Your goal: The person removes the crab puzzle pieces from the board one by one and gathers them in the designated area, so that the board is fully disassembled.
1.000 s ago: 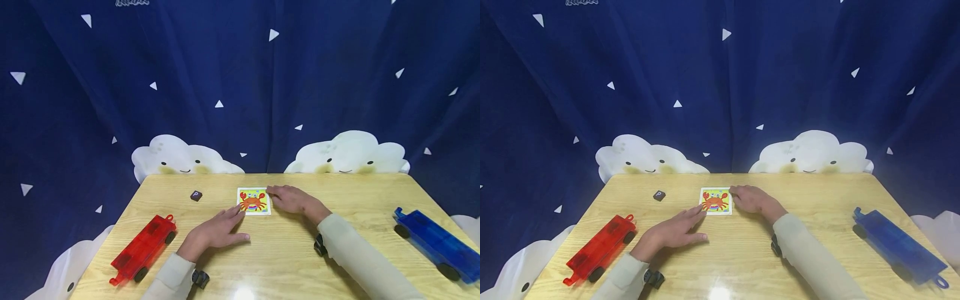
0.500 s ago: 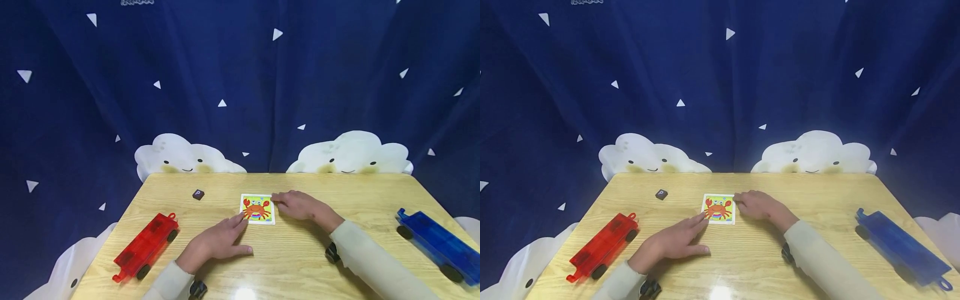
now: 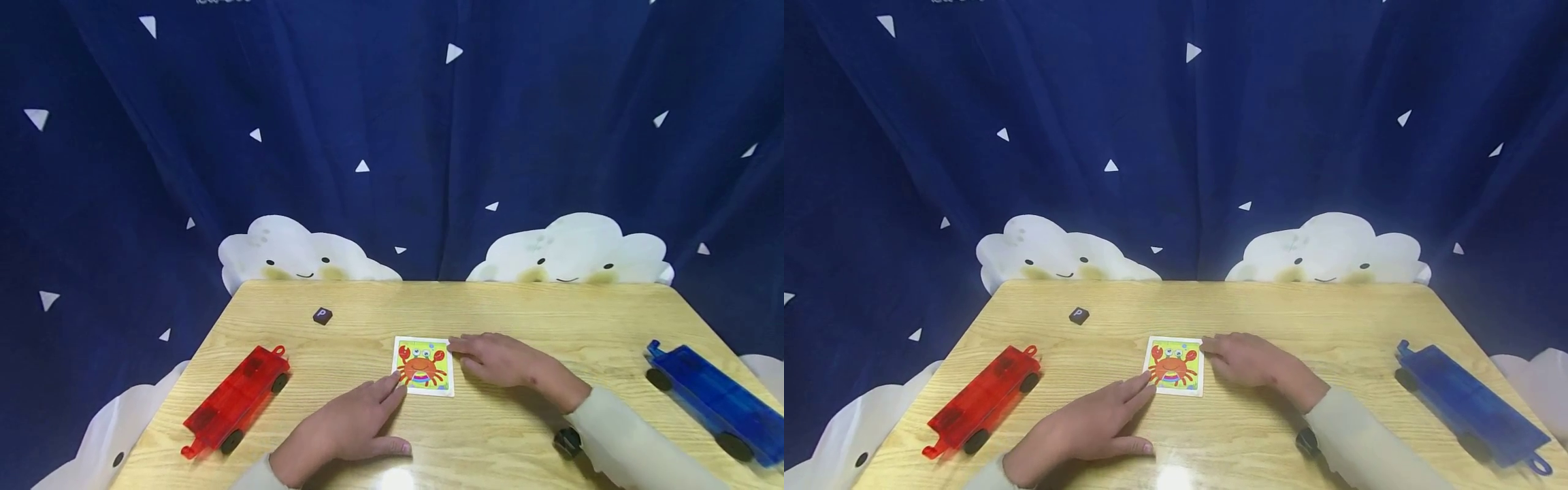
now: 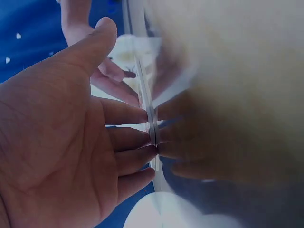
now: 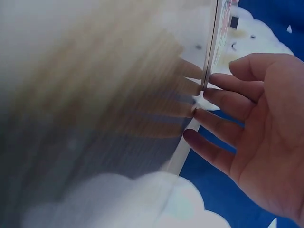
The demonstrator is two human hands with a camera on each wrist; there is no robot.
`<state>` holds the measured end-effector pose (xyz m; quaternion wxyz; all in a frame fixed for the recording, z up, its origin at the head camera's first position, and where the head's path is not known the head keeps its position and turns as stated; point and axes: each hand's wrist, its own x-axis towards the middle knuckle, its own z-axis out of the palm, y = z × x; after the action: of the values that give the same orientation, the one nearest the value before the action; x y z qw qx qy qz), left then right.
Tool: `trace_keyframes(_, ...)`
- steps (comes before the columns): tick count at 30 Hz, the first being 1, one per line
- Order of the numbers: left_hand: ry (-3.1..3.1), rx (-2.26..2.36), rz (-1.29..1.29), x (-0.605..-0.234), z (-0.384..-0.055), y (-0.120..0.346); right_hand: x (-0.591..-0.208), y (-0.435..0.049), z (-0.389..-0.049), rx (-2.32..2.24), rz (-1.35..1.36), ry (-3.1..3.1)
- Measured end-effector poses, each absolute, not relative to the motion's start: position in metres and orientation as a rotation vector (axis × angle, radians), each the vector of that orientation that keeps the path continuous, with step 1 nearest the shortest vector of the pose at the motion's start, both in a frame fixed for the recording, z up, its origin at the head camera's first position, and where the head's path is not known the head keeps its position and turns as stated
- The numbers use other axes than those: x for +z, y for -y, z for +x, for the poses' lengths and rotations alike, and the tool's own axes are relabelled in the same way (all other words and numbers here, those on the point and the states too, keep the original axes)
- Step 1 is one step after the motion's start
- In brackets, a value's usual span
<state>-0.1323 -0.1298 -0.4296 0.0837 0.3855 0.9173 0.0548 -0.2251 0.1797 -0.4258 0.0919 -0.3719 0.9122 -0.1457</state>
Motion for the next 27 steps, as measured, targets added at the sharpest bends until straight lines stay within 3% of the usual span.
trace_keyframes(16,-2.646,0.074,1.15,-0.429,-0.087,0.133,-0.419,-0.181,-0.169,-0.362,-1.165,-2.688)
trace_keyframes(27,-2.759,-0.083,1.314,-0.44,-0.078,0.134,-0.42,-0.186,-0.161,-0.384,-1.202,-2.7)
